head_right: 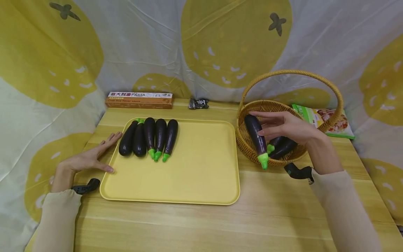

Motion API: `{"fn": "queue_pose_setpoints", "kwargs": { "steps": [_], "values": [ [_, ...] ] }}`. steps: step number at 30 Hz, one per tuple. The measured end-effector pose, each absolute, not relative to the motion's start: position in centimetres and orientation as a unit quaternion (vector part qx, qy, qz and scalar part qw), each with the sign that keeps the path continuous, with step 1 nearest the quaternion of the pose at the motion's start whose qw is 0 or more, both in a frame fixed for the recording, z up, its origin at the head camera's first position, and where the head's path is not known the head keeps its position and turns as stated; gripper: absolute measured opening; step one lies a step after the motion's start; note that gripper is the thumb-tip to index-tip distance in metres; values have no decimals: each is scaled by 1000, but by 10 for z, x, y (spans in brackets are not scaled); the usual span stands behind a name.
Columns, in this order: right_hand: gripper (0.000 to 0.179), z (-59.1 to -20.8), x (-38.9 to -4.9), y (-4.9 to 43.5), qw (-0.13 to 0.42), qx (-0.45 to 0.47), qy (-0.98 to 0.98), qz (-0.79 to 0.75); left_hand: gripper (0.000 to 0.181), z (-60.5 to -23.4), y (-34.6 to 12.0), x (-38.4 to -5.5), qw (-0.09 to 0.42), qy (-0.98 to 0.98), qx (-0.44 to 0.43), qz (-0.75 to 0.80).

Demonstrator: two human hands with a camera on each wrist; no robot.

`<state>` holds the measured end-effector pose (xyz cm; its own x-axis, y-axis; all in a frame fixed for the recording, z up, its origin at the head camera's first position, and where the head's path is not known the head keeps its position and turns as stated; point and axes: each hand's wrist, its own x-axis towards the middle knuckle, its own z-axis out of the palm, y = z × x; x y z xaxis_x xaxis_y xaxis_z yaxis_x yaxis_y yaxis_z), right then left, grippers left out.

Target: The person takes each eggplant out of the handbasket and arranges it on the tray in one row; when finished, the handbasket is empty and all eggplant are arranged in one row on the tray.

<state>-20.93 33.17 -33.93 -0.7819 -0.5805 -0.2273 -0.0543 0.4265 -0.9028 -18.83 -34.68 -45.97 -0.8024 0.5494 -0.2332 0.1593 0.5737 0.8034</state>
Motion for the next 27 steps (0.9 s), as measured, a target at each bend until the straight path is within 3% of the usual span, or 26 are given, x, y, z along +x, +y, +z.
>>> {"fn": "queue_pose_setpoints", "kwargs": {
  "steps": [8, 15, 27],
  "values": [
    [69, -345, -203, 275, 274, -169, 795, -514, 127, -457, -345, -188, 233, 852, 222, 414],
    [73, -378, -220, 203, 269, -136, 766, -568, 126, -457, -346, -187, 235, 850, 220, 417],
    [77, -435, -239, 97, 201, -40, 764, -612, 126, -457, -346, -187, 236, 854, 215, 411]
  ]
}}
